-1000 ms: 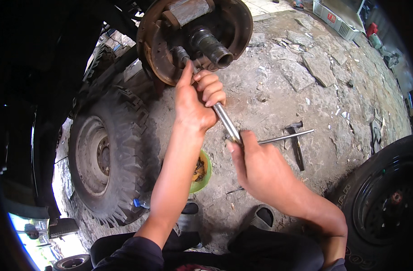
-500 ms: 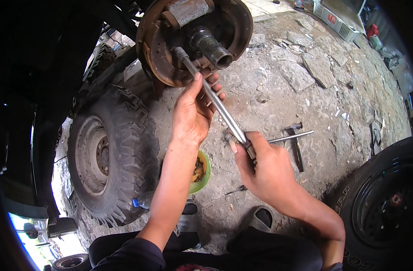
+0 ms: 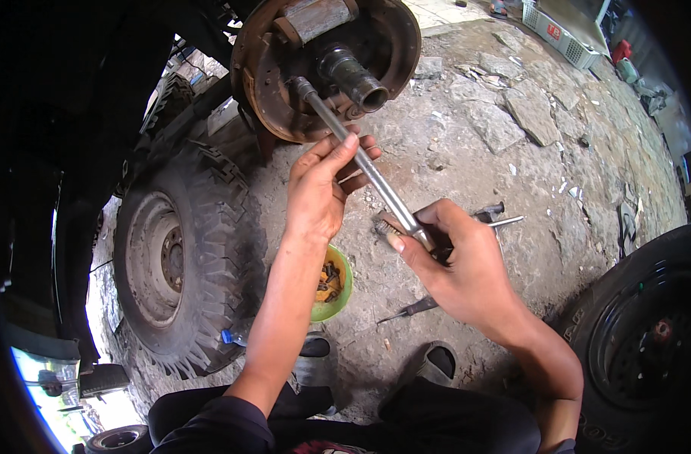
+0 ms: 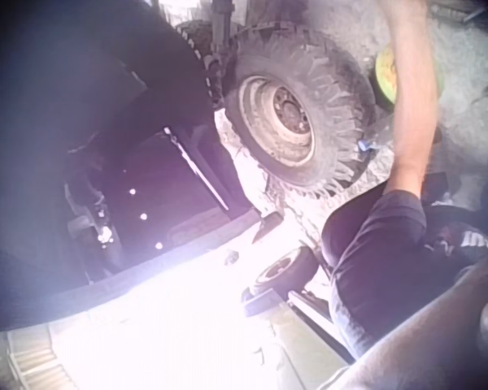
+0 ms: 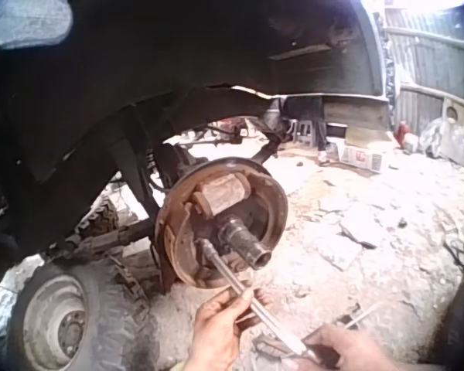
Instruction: The person cleans a metal component in a bowl using a brush and then uses a socket wrench and a hammer to secure parts onto a wheel hub.
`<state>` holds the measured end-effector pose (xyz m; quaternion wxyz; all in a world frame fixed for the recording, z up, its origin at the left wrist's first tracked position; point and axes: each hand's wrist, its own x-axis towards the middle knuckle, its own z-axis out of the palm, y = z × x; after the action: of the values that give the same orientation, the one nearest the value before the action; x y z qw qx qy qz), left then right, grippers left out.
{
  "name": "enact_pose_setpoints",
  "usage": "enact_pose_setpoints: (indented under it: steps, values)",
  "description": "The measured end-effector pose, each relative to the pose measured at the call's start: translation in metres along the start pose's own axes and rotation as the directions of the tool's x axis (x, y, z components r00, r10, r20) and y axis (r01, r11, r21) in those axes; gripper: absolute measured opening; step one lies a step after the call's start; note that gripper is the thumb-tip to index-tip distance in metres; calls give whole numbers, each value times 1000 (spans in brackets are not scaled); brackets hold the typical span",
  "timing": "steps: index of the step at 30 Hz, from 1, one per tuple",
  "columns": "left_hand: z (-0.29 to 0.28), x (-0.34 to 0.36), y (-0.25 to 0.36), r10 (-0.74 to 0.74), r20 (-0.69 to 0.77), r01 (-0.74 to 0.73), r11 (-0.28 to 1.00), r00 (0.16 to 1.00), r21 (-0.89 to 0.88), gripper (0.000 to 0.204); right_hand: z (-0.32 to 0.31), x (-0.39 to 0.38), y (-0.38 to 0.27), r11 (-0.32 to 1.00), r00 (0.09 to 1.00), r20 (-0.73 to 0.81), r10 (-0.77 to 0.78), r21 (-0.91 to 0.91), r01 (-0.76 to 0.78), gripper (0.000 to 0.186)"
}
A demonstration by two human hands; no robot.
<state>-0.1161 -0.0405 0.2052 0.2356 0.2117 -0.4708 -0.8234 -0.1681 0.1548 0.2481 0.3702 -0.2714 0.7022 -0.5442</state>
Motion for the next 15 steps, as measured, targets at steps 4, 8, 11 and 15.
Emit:
enact_pose_setpoints:
  steps: [4, 8, 11, 15]
  values:
    - [-17, 7, -7, -37, 154, 88, 936, 987, -341, 34, 2, 4, 7, 788, 943, 298, 149, 540, -295, 53]
    - [-23, 14, -21, 99, 309, 83, 847, 946, -525, 41, 4, 11, 41, 489, 800, 591, -102, 730, -477, 73]
    - [-14, 7, -16, -3, 217, 81, 934, 976, -348, 41, 12, 11, 56, 176, 812, 570, -125, 818, -548, 64]
    - [1, -7, -1, -80, 52, 83, 996, 995, -45, 34, 19, 1, 26, 924, 973, -162, -163, -370, 94, 31]
